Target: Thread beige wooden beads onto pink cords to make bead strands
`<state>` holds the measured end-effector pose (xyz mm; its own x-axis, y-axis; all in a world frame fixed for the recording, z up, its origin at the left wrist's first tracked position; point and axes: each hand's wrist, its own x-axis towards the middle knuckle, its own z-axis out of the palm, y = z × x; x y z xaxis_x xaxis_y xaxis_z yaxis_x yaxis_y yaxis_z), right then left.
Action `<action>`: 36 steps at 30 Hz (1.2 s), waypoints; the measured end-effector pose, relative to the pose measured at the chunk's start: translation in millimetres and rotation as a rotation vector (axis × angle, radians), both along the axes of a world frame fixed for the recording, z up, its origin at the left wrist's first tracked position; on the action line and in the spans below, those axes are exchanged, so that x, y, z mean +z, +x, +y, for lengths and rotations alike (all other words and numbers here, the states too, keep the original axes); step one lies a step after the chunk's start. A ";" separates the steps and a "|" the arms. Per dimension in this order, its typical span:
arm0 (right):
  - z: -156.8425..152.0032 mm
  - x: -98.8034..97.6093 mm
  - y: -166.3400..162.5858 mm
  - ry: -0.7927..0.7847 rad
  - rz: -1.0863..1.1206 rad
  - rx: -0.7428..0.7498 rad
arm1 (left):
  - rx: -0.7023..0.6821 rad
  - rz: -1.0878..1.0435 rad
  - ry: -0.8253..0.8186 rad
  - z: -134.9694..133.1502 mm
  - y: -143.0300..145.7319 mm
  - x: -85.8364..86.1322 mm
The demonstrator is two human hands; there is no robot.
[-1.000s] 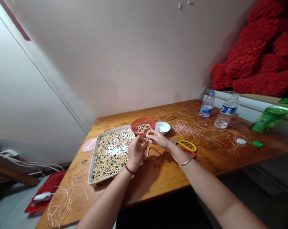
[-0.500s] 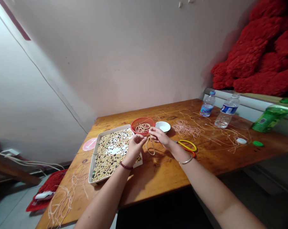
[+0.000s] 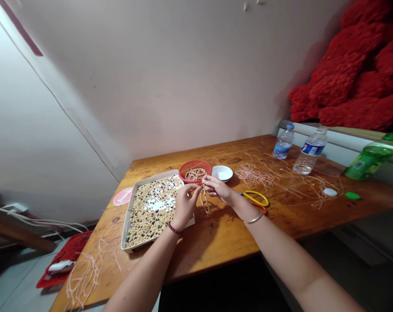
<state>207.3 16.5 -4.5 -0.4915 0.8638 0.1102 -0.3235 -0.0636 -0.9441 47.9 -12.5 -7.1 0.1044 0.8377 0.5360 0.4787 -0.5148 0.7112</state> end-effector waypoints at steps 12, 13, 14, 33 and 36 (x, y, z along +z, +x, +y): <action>-5.4 -0.5 -4.5 0.025 -0.027 0.002 | -0.027 -0.045 -0.016 -11.2 4.5 4.0; -6.0 0.1 -4.7 0.017 -0.026 0.003 | -0.032 -0.051 -0.022 -11.2 4.6 3.5; -6.4 0.6 -4.7 0.010 -0.025 0.001 | -0.034 -0.053 -0.025 -11.1 4.7 3.0; -0.9 -5.4 -3.5 -0.003 -0.025 -0.026 | -0.209 -0.422 -0.292 -4.6 8.3 5.8; 0.1 -6.8 -3.7 -0.003 -0.020 -0.033 | -0.195 -0.415 -0.348 -6.0 7.6 8.1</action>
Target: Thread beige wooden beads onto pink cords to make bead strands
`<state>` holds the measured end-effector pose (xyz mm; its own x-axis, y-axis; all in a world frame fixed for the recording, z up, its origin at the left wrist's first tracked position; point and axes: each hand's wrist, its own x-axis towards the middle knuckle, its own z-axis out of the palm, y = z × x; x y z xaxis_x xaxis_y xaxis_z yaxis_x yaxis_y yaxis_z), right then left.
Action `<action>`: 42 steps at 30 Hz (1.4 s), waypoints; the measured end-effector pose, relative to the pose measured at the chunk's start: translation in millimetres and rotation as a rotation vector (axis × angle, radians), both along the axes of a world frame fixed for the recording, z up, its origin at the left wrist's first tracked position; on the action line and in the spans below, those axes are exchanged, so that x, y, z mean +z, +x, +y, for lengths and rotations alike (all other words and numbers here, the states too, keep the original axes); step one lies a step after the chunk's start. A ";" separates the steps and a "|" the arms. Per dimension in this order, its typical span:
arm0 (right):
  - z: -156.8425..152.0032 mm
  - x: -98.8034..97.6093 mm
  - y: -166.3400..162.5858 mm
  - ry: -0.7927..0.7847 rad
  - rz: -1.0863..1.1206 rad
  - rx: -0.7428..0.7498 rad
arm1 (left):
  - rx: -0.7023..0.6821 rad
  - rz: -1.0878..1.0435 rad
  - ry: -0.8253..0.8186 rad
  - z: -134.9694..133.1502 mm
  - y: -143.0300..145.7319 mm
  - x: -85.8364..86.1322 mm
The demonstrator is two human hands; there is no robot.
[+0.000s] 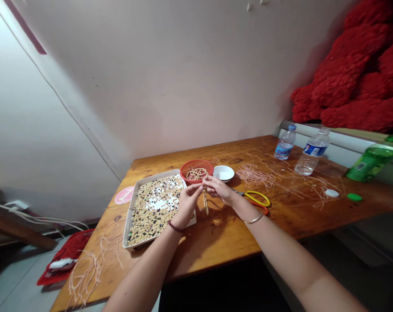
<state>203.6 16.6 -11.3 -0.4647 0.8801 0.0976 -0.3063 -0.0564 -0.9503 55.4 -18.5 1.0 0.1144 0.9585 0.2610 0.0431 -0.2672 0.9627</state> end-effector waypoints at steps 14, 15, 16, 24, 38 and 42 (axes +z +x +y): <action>-5.9 4.5 -1.7 -0.009 0.013 0.059 | -0.041 -0.020 0.038 2.7 -1.0 -4.9; -6.2 4.5 -2.0 -0.011 0.015 0.059 | -0.036 -0.017 0.036 3.3 -1.0 -5.8; -6.5 4.6 -2.3 -0.012 0.016 0.060 | -0.031 -0.014 0.034 3.9 -0.9 -6.7; -7.0 4.3 -3.9 -0.017 -0.001 0.065 | 0.003 -0.061 0.060 9.2 -0.4 -14.4; -4.3 -1.6 -6.7 0.023 -0.023 0.049 | 0.175 0.393 0.304 -1.2 -3.7 -9.3; -4.9 -0.7 -7.8 0.039 -0.030 0.033 | 0.265 0.497 0.410 -7.7 -2.7 -9.4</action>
